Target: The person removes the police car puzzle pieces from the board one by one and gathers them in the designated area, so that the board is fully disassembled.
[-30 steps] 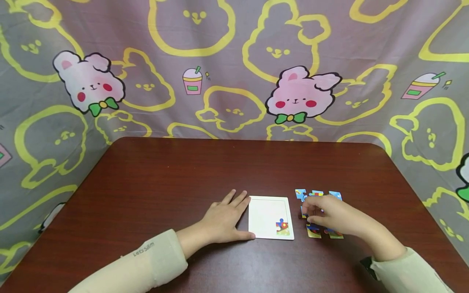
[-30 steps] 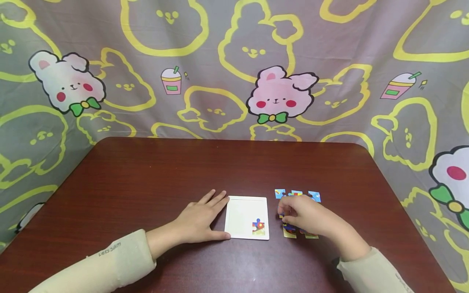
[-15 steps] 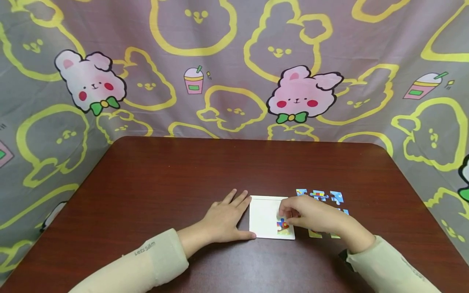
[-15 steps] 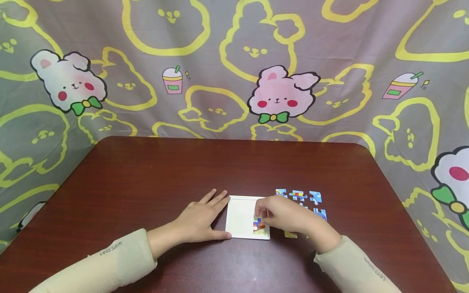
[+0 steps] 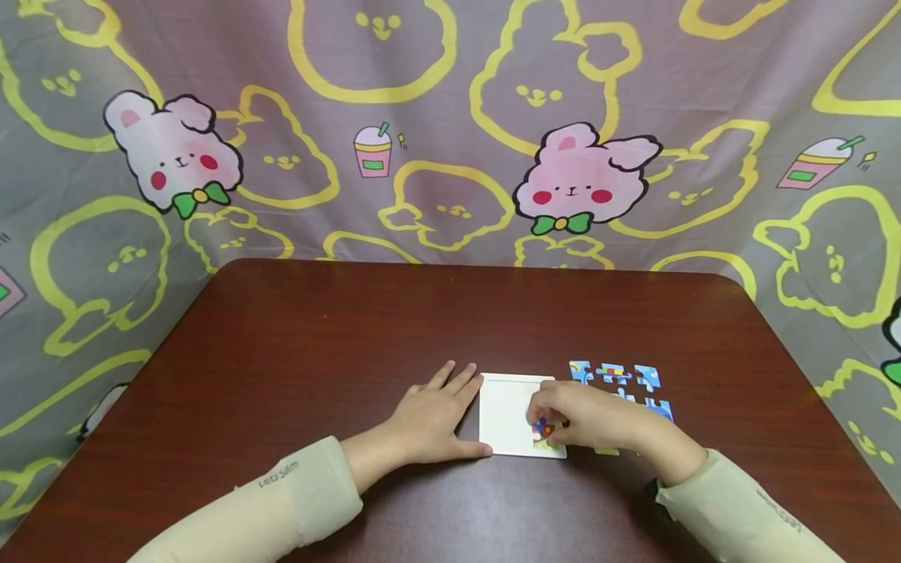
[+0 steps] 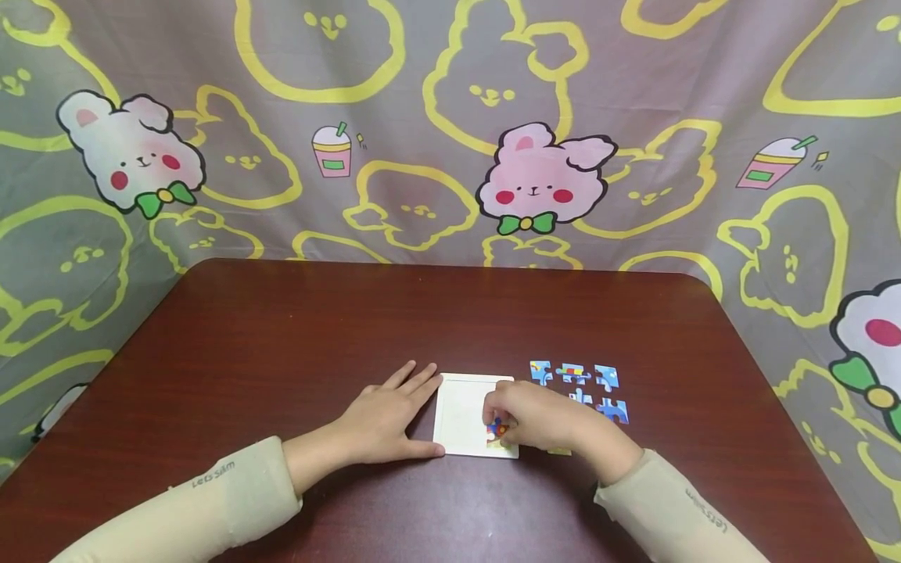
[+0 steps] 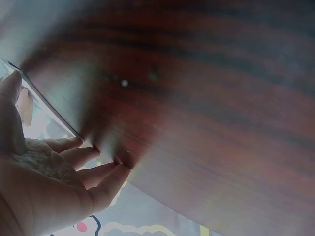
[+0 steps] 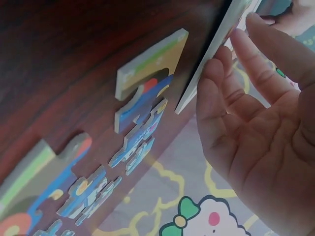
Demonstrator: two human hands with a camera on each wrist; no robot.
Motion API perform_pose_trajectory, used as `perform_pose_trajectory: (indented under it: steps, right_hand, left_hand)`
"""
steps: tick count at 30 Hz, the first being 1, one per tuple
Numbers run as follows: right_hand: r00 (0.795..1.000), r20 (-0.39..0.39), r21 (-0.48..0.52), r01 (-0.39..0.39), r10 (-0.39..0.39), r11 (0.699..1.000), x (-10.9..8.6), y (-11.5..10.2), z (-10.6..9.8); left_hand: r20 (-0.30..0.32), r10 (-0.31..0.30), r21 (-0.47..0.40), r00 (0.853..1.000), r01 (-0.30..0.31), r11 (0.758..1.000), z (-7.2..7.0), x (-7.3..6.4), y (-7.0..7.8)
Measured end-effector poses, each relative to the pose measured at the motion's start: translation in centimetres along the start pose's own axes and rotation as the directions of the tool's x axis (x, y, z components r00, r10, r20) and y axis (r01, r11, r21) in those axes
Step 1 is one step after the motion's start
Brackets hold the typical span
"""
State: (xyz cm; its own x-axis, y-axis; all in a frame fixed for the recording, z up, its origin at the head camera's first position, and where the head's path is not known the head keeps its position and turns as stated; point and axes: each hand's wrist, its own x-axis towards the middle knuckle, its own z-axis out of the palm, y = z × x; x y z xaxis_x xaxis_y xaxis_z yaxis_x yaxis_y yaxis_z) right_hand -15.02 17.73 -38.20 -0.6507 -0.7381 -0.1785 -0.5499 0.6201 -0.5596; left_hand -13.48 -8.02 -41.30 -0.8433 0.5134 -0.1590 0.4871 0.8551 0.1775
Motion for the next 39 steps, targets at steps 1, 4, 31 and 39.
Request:
perform_pose_trajectory:
  steps: [1,4,31,39]
  right_hand:
    - [1.000,0.002,-0.005,-0.005,0.005,1.000,0.0,0.0,0.0]
    - [1.000,0.008,-0.013,-0.021,0.021,1.000,0.0,-0.1,0.0]
    - [0.999,0.001,0.234,0.044,-0.046,0.971,0.0,0.2,-0.2]
    - [1.000,-0.014,0.220,0.008,-0.005,0.976,-0.6,0.0,-1.0]
  left_hand:
    - [0.000,-0.001,0.000,1.000,0.001,1.000,0.0,0.0,0.0]
    - [-0.003,-0.001,-0.005,1.000,0.001,1.000,0.0,0.1,-0.1]
    - [-0.004,-0.001,-0.010,1.000,0.001,1.000,0.1,-0.1,0.1]
    - [-0.006,0.006,-0.003,1.000,-0.006,1.000,0.0,-0.1,0.1]
